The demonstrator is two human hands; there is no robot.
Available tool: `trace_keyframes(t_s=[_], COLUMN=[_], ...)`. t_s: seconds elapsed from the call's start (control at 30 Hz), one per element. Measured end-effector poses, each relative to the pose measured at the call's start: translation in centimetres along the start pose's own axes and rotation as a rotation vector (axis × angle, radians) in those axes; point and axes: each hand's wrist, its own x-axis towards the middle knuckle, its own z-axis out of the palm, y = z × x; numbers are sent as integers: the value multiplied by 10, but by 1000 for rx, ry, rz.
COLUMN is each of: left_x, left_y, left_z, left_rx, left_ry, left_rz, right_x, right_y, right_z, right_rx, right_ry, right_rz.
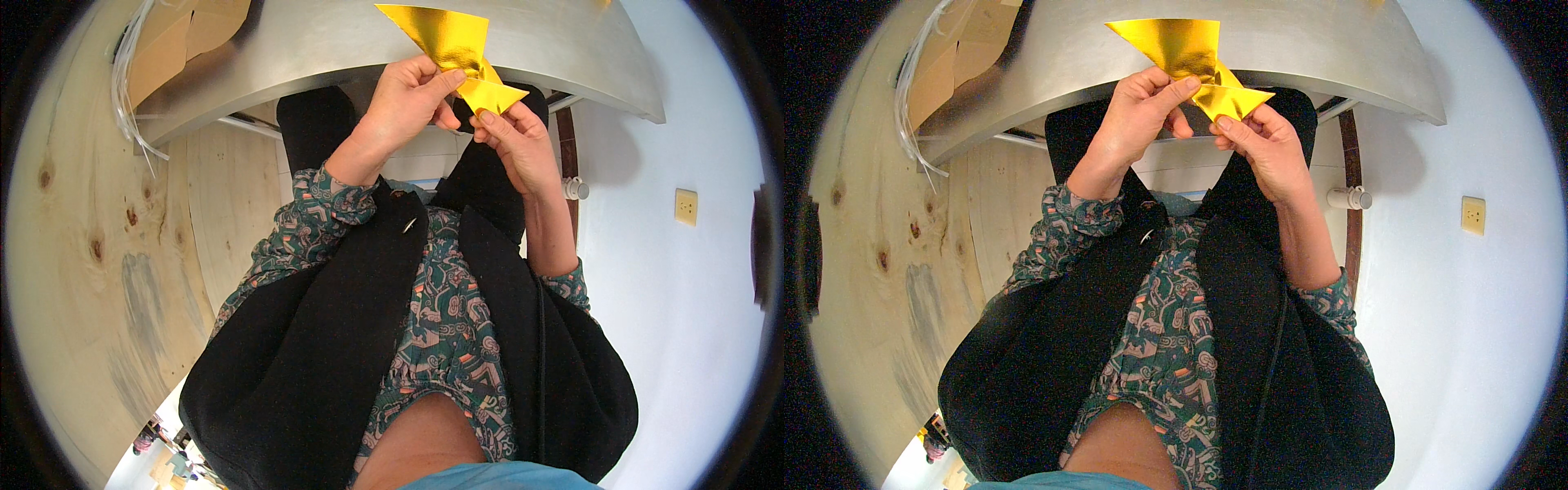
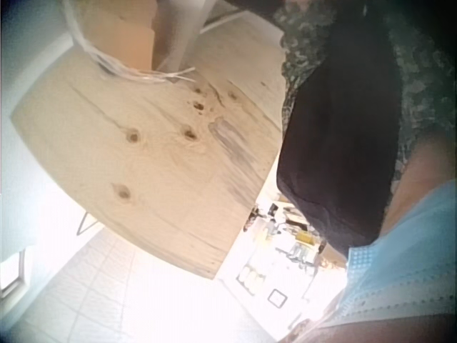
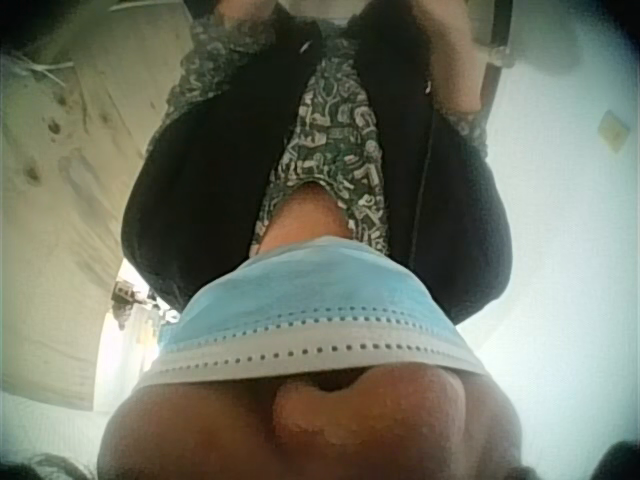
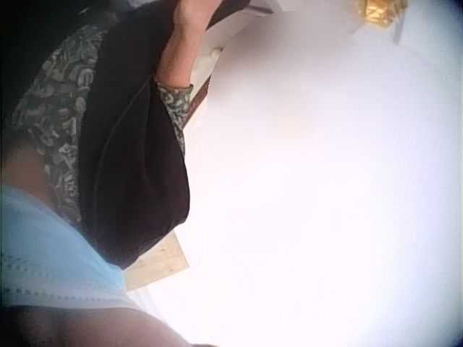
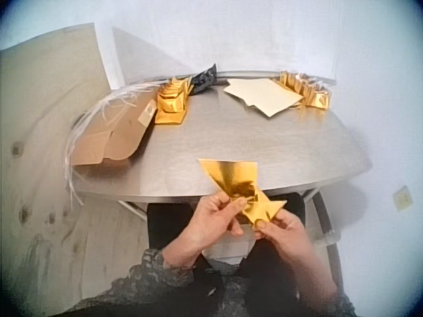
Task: The person folds a gold-colored sheet of paper by hand on a table, making multiple creases and shaping it into a small origami object. The finished piece is placed on the table among other similar items.
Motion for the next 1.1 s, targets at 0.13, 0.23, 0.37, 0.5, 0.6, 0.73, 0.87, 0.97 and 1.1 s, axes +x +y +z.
trace_keyframes(t_s=[0.13, 0.23, 0.37, 0.5, 0.6, 0.73, 0.87, 0.97, 1.1], left_x=[0, 1, 3, -1, -3, -2, -7, -8, -9], left_y=[-2, -3, -1, 2, 1, 1, 2, 1, 0], left_z=[-1, -1, -2, -3, -1, -1, -2, -2, -3], left_rx=[0, -47, -120, -108, -156, -137, -102, -90, -103], left_ry=[-5, -9, -32, -36, -64, -86, -170, -171, -192], left_rz=[0, -43, -38, -90, -105, -88, -74, -84, -81], right_x=[0, -3, -3, -4, -4, -6, -12, -12, -15], right_y=[0, -2, -4, -2, -2, 0, 2, 0, -3], right_z=[-2, 0, 5, 7, 4, 3, 5, 4, 3], right_rx=[6, -3, -18, -31, -85, 19, -12, -75, -102], right_ry=[-39, -37, -10, 13, -7, 11, 104, 76, 101], right_rz=[-9, -36, -75, -101, -105, -100, -183, -195, -167])
